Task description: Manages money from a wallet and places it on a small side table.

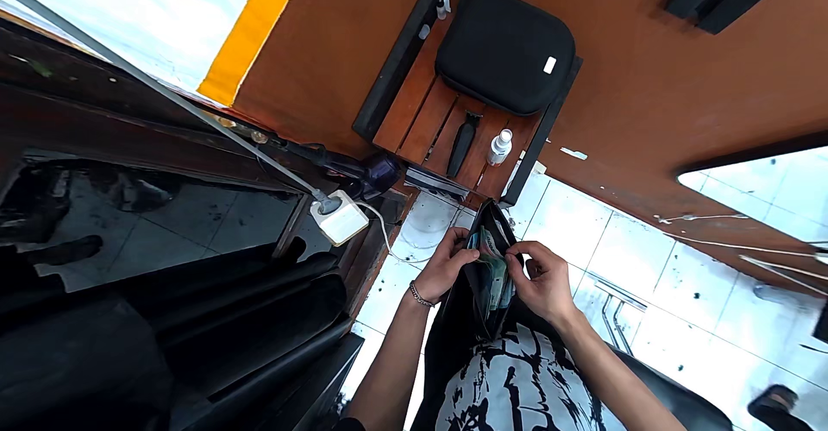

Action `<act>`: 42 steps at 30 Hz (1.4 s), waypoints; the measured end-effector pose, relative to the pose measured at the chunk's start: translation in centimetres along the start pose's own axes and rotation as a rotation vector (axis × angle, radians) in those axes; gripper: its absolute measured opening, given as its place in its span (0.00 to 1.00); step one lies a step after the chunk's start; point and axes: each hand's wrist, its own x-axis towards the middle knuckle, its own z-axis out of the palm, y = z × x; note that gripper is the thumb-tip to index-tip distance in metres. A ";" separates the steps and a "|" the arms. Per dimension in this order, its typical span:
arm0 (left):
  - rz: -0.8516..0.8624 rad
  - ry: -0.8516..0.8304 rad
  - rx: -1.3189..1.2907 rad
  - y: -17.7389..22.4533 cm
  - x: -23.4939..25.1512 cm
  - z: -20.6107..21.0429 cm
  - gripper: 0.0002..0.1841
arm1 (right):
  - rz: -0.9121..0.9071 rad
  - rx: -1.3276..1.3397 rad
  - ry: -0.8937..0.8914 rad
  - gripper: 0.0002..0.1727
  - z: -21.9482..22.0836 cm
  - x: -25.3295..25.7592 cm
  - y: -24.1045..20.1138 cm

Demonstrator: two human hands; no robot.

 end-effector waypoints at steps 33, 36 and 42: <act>0.021 0.082 -0.020 -0.2 0.0 2.0 0.24 | 0.108 0.044 -0.019 0.19 -0.2 -0.4 -0.7; -0.013 0.094 -0.035 0.1 0.0 2.2 0.22 | 0.113 0.014 -0.018 0.21 -0.2 -0.3 -0.9; -0.068 0.130 -0.077 -0.4 -0.4 1.1 0.24 | 0.114 0.222 -0.060 0.11 -0.8 -0.5 0.1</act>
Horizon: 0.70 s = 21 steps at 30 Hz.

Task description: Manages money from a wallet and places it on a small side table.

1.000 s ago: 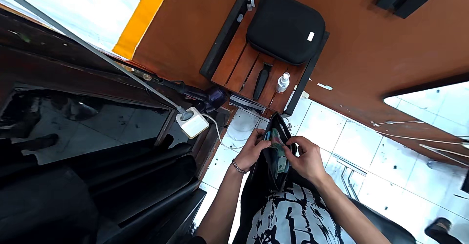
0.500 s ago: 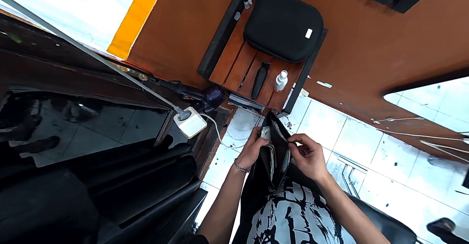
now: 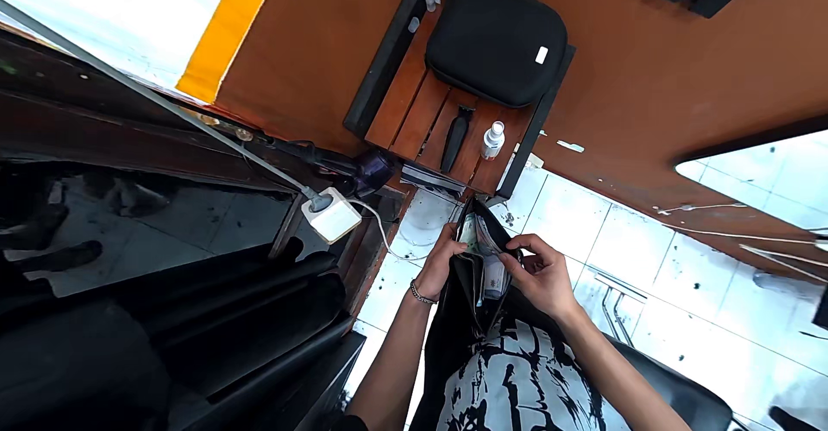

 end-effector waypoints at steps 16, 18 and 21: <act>0.095 -0.125 -0.014 -0.4 0.3 -0.4 0.27 | 0.055 -0.015 0.087 0.05 0.6 0.3 -0.7; 0.103 -0.161 -0.068 -0.9 0.5 -0.9 0.28 | 0.077 0.010 0.098 0.03 0.5 0.2 -0.6; 0.121 -0.177 -0.077 -1.1 0.6 -1.3 0.28 | 0.079 0.018 0.055 0.03 0.2 0.1 -0.5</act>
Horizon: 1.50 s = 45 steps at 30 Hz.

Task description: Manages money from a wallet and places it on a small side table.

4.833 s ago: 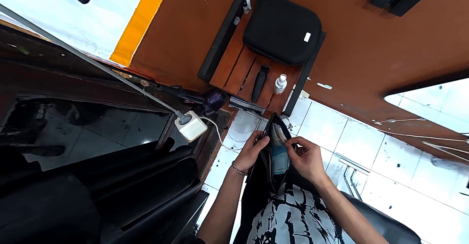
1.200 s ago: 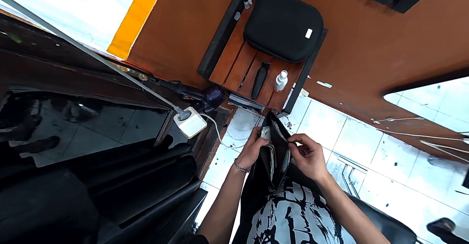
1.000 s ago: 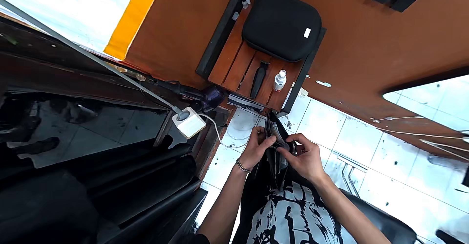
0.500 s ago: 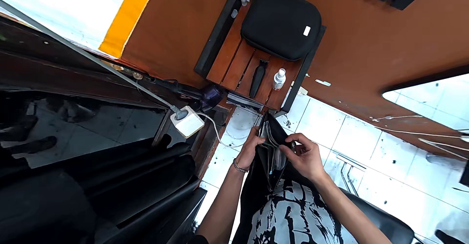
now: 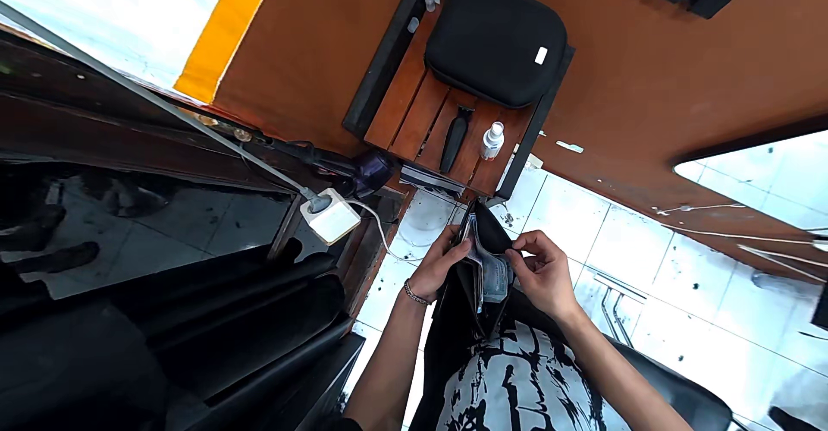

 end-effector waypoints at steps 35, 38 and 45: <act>-0.051 0.090 0.207 1.9 0.1 1.5 0.20 | -0.200 -0.341 -0.026 0.14 0.5 0.0 -0.2; -0.076 0.090 0.216 1.8 0.3 1.6 0.22 | -0.188 -0.444 -0.048 0.14 0.4 0.1 -0.5; -0.035 0.107 0.183 1.7 0.5 1.4 0.20 | -0.168 -0.578 -0.130 0.15 0.9 0.2 -1.1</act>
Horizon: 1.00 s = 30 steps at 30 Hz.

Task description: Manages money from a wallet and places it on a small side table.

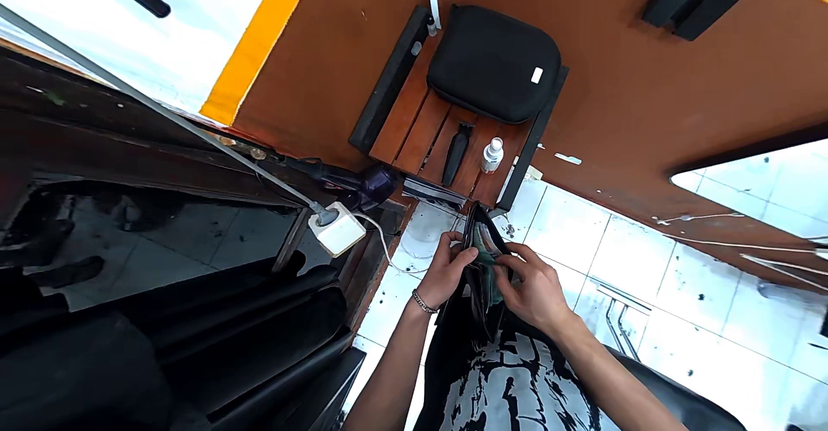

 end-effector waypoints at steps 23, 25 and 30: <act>0.033 0.105 -0.121 -1.9 0.6 -0.3 0.27 | 0.332 0.742 -0.200 0.15 -2.3 0.2 1.8; 0.082 0.091 -0.054 -1.8 0.5 0.3 0.22 | 0.377 0.701 -0.279 0.25 -1.7 0.6 0.7; 0.022 0.100 -0.162 -2.5 0.9 1.5 0.14 | 0.417 0.934 -0.109 0.13 -1.7 0.8 1.1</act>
